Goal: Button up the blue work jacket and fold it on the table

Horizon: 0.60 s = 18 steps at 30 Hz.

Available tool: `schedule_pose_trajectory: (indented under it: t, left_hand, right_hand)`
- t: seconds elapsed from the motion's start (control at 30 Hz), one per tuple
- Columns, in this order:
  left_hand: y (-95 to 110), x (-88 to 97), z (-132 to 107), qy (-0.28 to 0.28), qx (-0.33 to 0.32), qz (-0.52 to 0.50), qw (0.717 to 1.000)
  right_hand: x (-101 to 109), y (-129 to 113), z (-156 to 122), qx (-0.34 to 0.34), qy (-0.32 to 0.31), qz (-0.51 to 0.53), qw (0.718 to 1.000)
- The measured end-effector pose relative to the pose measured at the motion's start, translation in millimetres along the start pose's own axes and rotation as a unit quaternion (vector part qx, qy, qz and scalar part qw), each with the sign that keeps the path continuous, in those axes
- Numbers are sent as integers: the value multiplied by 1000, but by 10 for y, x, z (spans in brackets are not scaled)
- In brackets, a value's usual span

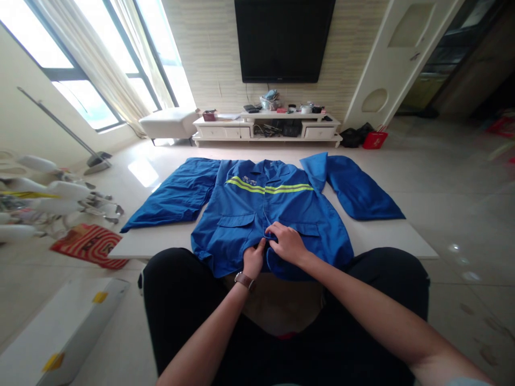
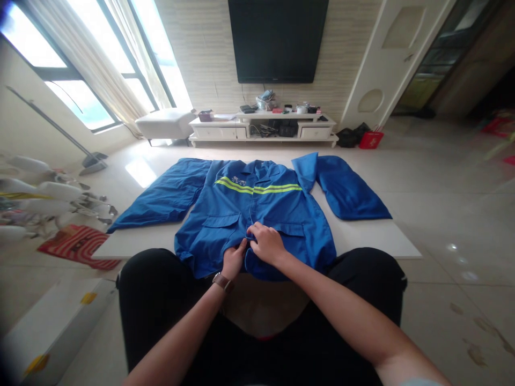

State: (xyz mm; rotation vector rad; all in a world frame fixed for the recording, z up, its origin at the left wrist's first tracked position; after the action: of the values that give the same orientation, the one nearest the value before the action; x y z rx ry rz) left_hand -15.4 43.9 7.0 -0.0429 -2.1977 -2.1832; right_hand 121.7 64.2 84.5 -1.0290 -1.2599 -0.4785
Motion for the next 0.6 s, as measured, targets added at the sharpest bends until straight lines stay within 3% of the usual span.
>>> schedule_pose_trajectory:
  t: [0.33,0.6]
  left_hand:
    - [-188,-22,9,-13,8,-12,1000]
    - [-280,-33,-39,-23,91,-23,995]
  right_hand:
    - [-59,122,69,-14,4,97,995]
    - [-61,156,84,42,-44,64,996]
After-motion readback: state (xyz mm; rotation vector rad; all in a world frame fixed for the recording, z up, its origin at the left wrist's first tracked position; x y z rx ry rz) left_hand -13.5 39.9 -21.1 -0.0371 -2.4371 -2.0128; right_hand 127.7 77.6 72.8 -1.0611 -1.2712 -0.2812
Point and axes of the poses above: each hand's wrist, its own z-axis towards the middle knuckle, its own x-axis out of the back of the hand, y = z × x, the point moved 4 cm from there along z, towards the middle knuckle, and after that the axes turned 14 degrees about -y, right-handed, at the moved point
